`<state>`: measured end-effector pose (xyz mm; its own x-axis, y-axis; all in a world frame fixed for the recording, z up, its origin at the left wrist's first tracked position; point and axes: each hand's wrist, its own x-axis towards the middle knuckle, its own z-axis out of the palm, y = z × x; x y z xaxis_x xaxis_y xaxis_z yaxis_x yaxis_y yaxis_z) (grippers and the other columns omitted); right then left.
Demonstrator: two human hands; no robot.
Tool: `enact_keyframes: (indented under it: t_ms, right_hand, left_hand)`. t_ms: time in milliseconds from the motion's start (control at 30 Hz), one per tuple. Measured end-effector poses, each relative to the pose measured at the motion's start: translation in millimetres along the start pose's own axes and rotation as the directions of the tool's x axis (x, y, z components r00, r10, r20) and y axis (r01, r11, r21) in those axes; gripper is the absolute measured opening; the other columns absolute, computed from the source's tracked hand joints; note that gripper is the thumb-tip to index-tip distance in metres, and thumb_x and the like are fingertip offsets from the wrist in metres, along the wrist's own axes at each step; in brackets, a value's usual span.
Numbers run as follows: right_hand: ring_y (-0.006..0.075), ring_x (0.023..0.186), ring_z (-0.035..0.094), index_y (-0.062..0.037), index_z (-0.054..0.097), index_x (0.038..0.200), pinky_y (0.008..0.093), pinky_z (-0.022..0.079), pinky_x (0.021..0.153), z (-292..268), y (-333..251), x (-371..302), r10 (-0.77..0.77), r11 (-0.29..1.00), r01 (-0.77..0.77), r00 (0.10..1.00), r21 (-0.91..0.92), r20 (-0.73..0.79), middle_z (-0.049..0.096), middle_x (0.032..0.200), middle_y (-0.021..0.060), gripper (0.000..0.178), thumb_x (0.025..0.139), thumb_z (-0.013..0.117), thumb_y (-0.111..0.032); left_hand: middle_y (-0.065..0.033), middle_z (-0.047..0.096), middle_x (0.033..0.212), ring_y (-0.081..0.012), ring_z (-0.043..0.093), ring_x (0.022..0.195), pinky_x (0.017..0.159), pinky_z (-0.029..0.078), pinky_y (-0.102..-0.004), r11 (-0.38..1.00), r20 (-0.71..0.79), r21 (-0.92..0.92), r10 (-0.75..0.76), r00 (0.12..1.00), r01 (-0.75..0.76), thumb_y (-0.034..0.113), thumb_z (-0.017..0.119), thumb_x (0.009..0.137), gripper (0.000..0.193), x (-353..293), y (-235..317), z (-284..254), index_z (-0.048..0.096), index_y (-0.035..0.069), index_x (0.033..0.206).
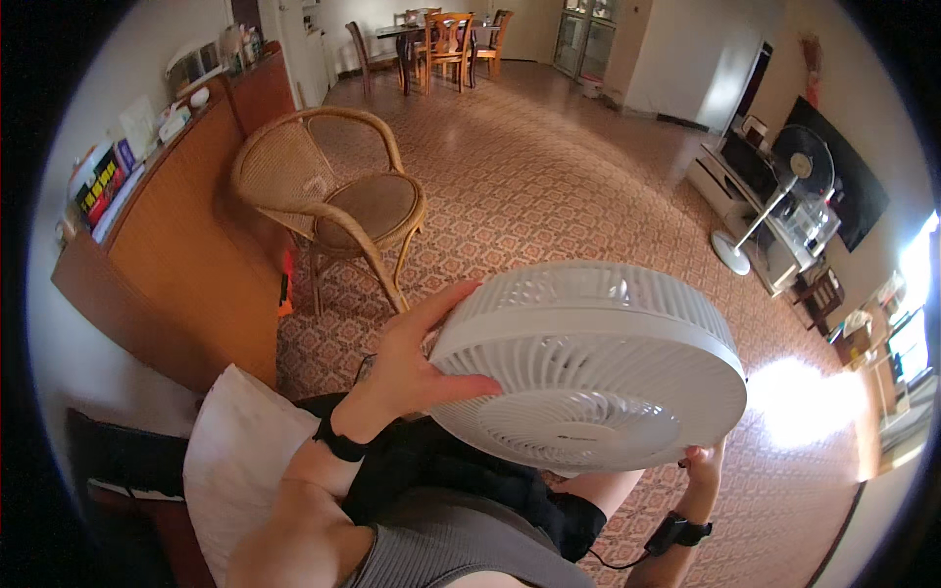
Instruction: The recorder uses a screwdriver to disassemble and then reassemble a white electric pedestal fan while seated.
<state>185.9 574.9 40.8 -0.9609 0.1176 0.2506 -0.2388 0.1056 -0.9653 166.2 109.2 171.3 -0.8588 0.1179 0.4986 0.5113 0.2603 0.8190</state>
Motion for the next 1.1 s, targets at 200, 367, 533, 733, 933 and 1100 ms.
enact_keyframes:
  t_ms: [200, 367, 533, 733, 933, 1100]
  right_hand:
    - [0.0055, 0.061, 0.053, 0.0010, 0.051, 0.116, 0.0215, 0.041, 0.048, -17.6, 3.3, -3.8, 0.156, 0.987, -0.158, 0.984, 0.013, 0.088, 0.058, 0.081, -0.0022, 0.095, 0.056, 0.082, -0.066]
    - [0.0030, 0.052, 0.048, -0.0015, 0.048, 0.120, 0.0201, 0.035, 0.040, -22.8, 9.7, -19.2, 0.199, 0.980, -0.199, 0.977, -0.010, 0.073, 0.056, 0.078, -0.0024, 0.090, 0.061, 0.082, -0.061]
    - [0.0047, 0.048, 0.044, -0.0095, 0.039, 0.131, 0.0198, 0.034, 0.037, -12.9, 13.5, -14.8, 0.302, 0.953, -0.291, 0.940, 0.088, -0.160, 0.053, 0.077, -0.0010, 0.080, 0.070, 0.081, -0.041]
    - [0.0045, 0.049, 0.047, 0.0043, 0.048, 0.120, 0.0204, 0.036, 0.037, 17.6, -41.6, 26.6, 0.185, 0.975, -0.202, 0.968, 0.094, 0.168, 0.055, 0.072, -0.0009, 0.094, 0.056, 0.089, -0.050]
    - [0.0039, 0.050, 0.046, 0.0058, 0.053, 0.115, 0.0193, 0.037, 0.039, 17.1, -37.4, 2.8, 0.119, 0.992, -0.114, 0.985, -0.047, 0.122, 0.054, 0.068, -0.0026, 0.099, 0.050, 0.088, -0.060]
    - [0.0047, 0.049, 0.048, 0.0034, 0.061, 0.101, 0.0191, 0.037, 0.040, 5.5, -12.3, -9.6, 0.233, 0.970, -0.236, 0.970, 0.049, 0.062, 0.056, 0.067, -0.0006, 0.078, 0.052, 0.091, -0.049]
  left_hand:
    - [-0.0171, 0.059, 0.125, -0.0226, 0.058, 0.115, 0.098, 0.045, -0.0349, 0.992, 0.015, 0.107, 0.064, 0.998, -0.065, 0.024, 0.093, 0.053, 0.095, 4.8, 3.4, -2.1, 0.049, -0.003, 0.132]
    - [-0.0196, 0.055, 0.130, -0.0272, 0.054, 0.121, 0.100, 0.043, -0.0369, 0.997, 0.020, -0.075, 0.032, 0.999, -0.030, 0.029, 0.091, 0.057, 0.098, 0.6, -18.0, -1.6, 0.043, 0.002, 0.138]
    - [-0.0147, 0.051, 0.134, -0.0233, 0.050, 0.123, 0.102, 0.039, -0.0356, 0.929, 0.023, -0.358, -0.092, 0.995, 0.094, 0.027, 0.085, 0.066, 0.095, -26.6, -80.0, 17.6, 0.034, 0.003, 0.143]
    - [-0.0099, 0.051, 0.131, -0.0243, 0.050, 0.120, 0.100, 0.042, -0.0376, 0.727, 0.230, -0.367, -0.533, 0.814, 0.580, 0.037, 0.075, 0.080, 0.077, -140.8, -281.7, 20.9, 0.038, 0.002, 0.138]
    - [-0.0060, 0.037, 0.145, -0.0299, 0.041, 0.130, 0.104, 0.039, -0.0497, 0.622, 0.059, -0.614, -0.578, 0.814, 0.486, 0.067, 0.051, 0.086, 0.081, -75.5, -175.1, 57.2, 0.034, 0.012, 0.144]
    - [-0.0061, 0.037, 0.145, -0.0291, 0.039, 0.132, 0.106, 0.037, -0.0485, 0.701, 0.050, -0.558, -0.505, 0.862, 0.443, 0.071, 0.052, 0.082, 0.089, -72.9, -165.6, 66.5, 0.030, 0.013, 0.145]
